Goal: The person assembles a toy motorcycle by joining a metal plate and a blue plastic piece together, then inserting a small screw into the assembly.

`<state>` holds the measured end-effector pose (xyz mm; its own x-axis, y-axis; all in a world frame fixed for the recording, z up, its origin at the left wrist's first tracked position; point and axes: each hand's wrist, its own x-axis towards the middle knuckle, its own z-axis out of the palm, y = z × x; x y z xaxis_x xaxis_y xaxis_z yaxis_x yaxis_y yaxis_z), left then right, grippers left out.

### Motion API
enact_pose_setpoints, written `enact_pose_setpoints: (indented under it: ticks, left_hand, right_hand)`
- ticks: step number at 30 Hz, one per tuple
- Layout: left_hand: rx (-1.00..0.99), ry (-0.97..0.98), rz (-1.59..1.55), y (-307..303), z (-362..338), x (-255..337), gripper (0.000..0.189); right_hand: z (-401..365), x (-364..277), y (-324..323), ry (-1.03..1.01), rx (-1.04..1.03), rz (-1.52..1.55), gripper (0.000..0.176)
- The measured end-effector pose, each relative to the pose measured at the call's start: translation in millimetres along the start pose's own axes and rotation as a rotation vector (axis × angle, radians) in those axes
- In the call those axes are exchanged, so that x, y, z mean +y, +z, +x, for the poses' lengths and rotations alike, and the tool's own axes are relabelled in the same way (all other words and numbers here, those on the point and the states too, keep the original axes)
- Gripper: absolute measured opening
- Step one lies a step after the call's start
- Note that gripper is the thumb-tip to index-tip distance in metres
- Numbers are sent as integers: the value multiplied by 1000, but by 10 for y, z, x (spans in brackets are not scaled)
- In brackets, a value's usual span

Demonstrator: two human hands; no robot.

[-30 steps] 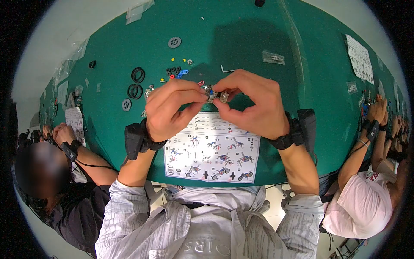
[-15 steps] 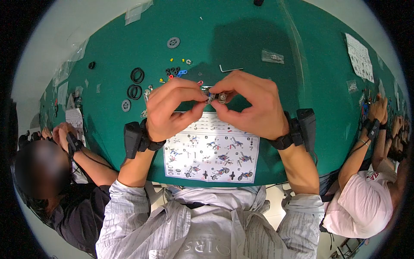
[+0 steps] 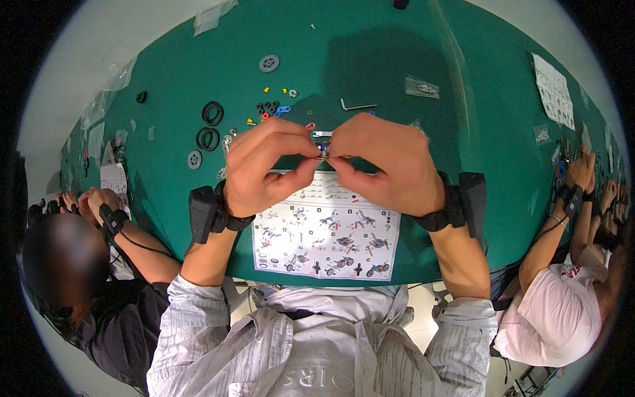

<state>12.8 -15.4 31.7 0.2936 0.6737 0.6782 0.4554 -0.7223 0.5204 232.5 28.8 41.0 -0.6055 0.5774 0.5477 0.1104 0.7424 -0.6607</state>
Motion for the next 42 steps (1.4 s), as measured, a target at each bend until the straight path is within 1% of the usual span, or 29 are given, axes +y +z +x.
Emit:
enact_pose_setpoints:
  ticks: [2, 10, 13, 16, 19, 23, 31, 34, 37, 40, 42]
  left_hand:
    - [8, 18, 19, 1, -4, 2, 27]
    - [62, 85, 93, 27, -23, 17, 30]
    - [66, 90, 95, 24, -25, 17, 32]
    - [51, 83, 113, 22, -46, 14, 29]
    - [62, 100, 111, 42, -48, -5, 33]
    - [41, 78, 114, 32, -47, 15, 31]
    - [46, 84, 85, 36, -3, 4, 34]
    - [57, 1, 67, 21, 2, 54, 34]
    - [71, -23, -59, 54, 2, 44, 31]
    - [19, -117, -211, 48, -28, 71, 27]
    - [9, -153, -207, 31, -41, 99, 26]
  right_hand:
    - [22, -20, -11, -33, -19, -23, 25]
    - [31, -47, 24, -49, 50, -27, 25]
    - [25, -43, 20, -49, 47, -37, 24]
    - [17, -31, 18, -45, 44, -40, 23]
    - [18, -34, 11, -29, 37, -36, 22]
    - [11, -37, -1, -34, 22, -50, 21]
    - [16, -65, -10, -44, 29, -64, 21]
    - [19, -75, -9, -39, 34, -40, 22]
    - [25, -78, 15, -28, 47, 26, 25]
    - [16, -60, 32, -25, 41, 63, 27]
    - [2, -67, 35, -19, 36, 52, 28]
